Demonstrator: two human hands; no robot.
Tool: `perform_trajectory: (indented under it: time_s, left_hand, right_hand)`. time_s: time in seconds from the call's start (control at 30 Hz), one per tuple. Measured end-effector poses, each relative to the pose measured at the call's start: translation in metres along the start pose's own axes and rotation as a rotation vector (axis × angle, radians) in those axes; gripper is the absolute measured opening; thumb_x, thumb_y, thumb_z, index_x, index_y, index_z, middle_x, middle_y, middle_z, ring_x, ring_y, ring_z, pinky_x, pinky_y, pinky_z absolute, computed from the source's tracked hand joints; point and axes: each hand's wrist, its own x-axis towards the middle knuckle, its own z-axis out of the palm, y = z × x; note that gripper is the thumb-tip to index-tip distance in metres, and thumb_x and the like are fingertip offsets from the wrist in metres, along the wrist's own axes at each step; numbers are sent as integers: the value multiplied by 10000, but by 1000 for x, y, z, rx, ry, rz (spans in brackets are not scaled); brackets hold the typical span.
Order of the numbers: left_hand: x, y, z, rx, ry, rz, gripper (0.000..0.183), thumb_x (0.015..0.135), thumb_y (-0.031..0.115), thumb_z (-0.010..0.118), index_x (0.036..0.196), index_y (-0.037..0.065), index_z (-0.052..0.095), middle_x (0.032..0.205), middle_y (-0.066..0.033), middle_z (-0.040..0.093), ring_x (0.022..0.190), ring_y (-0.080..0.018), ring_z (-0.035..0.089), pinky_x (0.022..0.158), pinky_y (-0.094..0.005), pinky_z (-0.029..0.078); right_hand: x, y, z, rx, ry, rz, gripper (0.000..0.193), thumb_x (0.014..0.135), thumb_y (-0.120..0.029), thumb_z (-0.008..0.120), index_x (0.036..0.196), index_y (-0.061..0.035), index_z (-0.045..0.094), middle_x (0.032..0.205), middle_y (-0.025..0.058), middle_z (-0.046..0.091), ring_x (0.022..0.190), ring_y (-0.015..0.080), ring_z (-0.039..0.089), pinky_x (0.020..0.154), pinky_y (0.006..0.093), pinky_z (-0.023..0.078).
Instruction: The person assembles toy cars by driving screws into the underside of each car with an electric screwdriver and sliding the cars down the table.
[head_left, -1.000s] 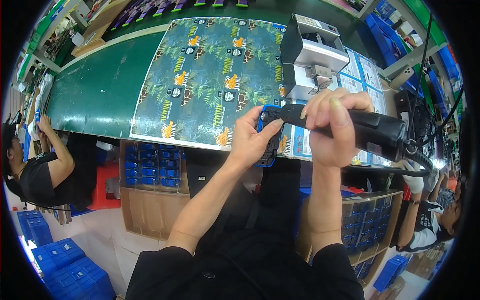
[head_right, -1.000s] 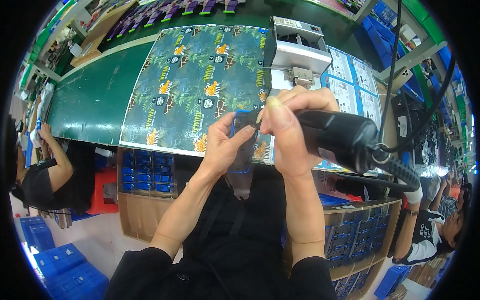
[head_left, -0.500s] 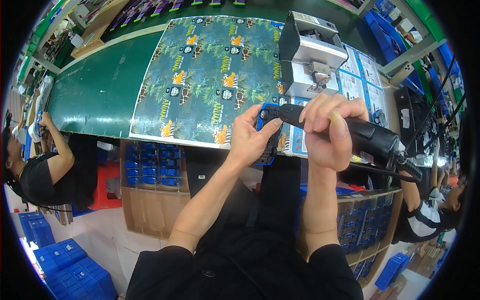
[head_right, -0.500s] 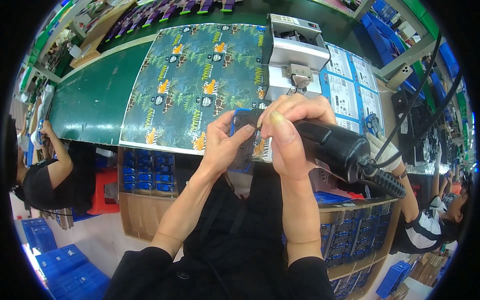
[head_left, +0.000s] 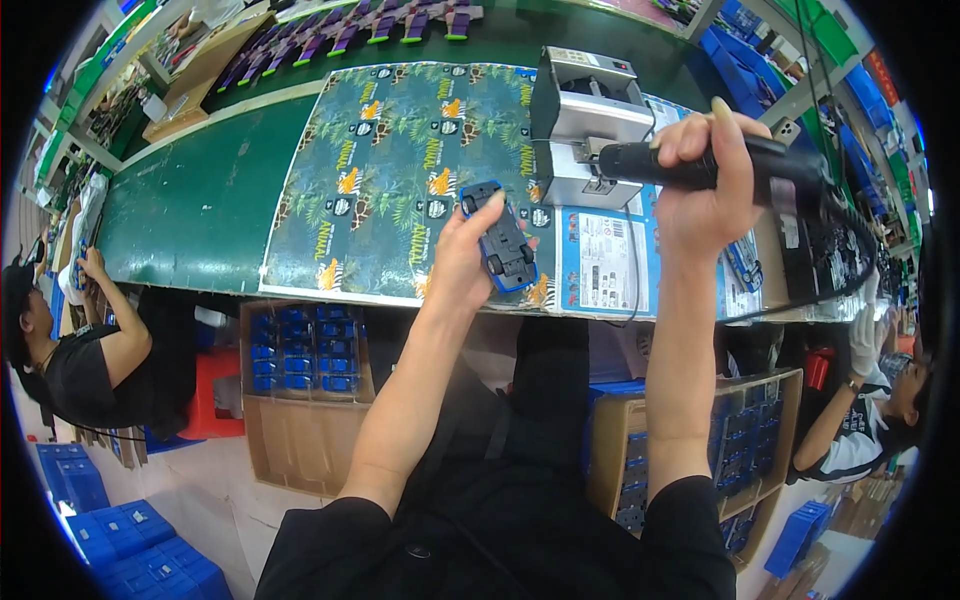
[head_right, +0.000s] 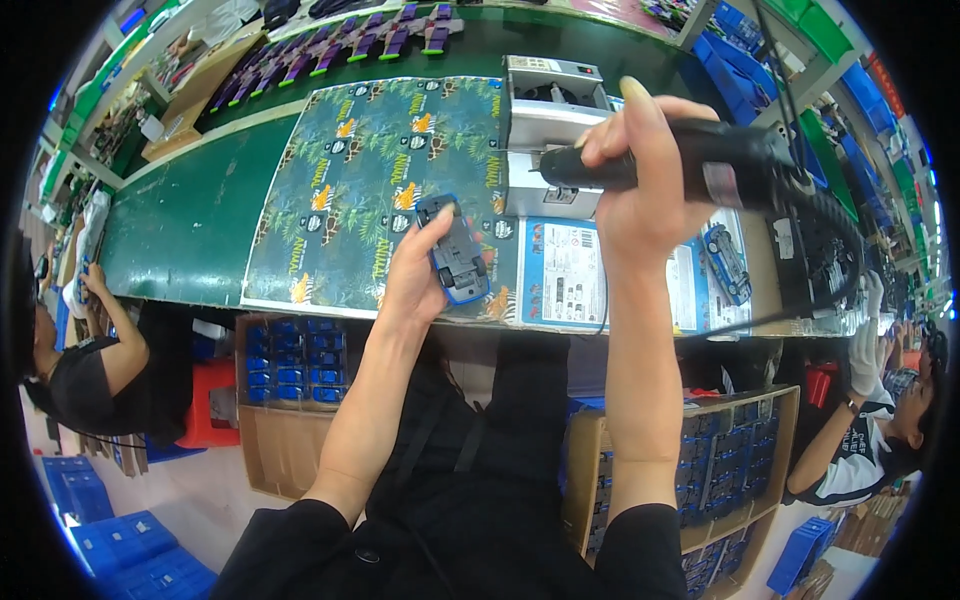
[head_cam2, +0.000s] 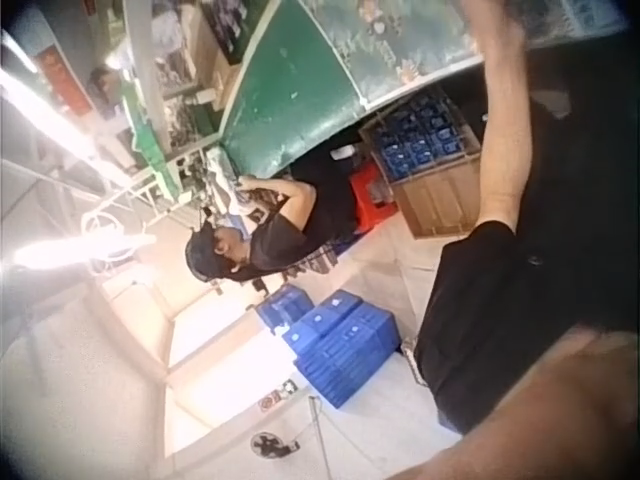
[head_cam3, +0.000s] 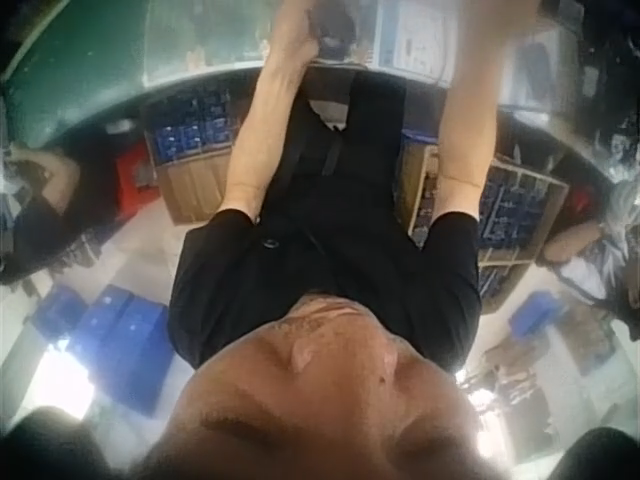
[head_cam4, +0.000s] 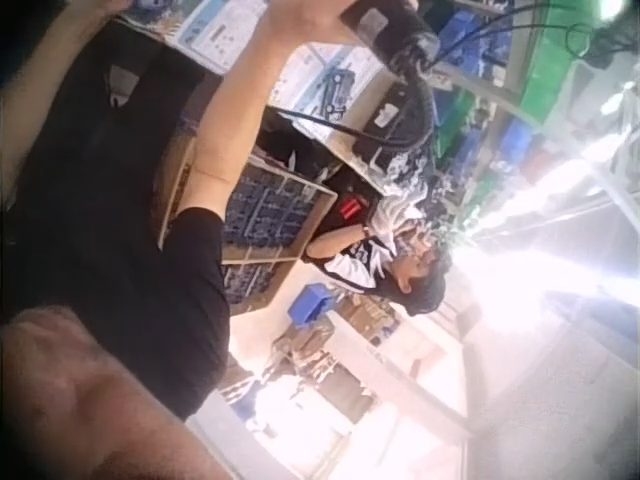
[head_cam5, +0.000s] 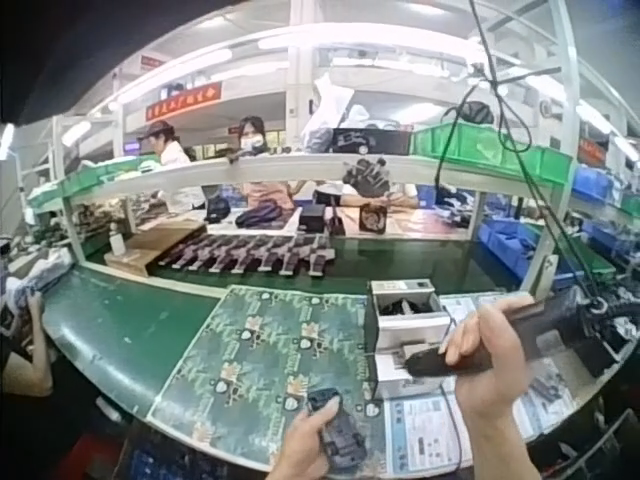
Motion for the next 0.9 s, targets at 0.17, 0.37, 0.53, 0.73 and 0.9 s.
perform_trajectory:
  time_s: [0.17, 0.37, 0.53, 0.73, 0.9]
  left_hand:
    - [-11, -10, -5, 245, -160, 67, 426, 819, -23, 717, 1188, -7, 505, 1125, -147, 646, 918, -240, 699, 702, -379, 622]
    - [-11, -6, 1, 326, -156, 59, 469, 803, -41, 704, 1229, 7, 515, 1127, -156, 679, 902, -238, 706, 749, -368, 600]
    - [-7, -9, 0, 313, -142, 64, 446, 789, -38, 722, 1198, 25, 555, 1074, -118, 680, 856, -200, 701, 698, -332, 601]
    - [-7, -18, -1, 365, -157, 118, 457, 793, -37, 714, 1210, 32, 540, 1029, -101, 673, 823, -182, 688, 688, -327, 600]
    - [-9, -16, 0, 359, -147, 143, 460, 777, -45, 721, 1193, 35, 543, 1022, -101, 672, 786, -179, 684, 659, -336, 601]
  right_hand:
    - [12, 15, -6, -112, 29, -50, 111, 844, -39, 725, 866, 10, 628, 579, 74, 606, 475, 155, 602, 528, 273, 510]
    - [8, 37, -14, -391, -25, -66, 110, 845, -67, 709, 844, 19, 640, 585, 84, 579, 477, 179, 576, 519, 306, 502]
    - [23, 22, -10, -233, -21, -78, 136, 853, -91, 739, 759, -13, 680, 557, 44, 614, 462, 134, 603, 505, 236, 495]
    - [24, 36, -18, -367, -69, -90, 140, 835, -92, 750, 748, -13, 674, 552, 33, 600, 464, 123, 595, 494, 230, 472]
    - [30, 37, -9, -397, -150, -16, 146, 849, -103, 711, 748, -9, 663, 563, 54, 570, 468, 146, 571, 513, 275, 481]
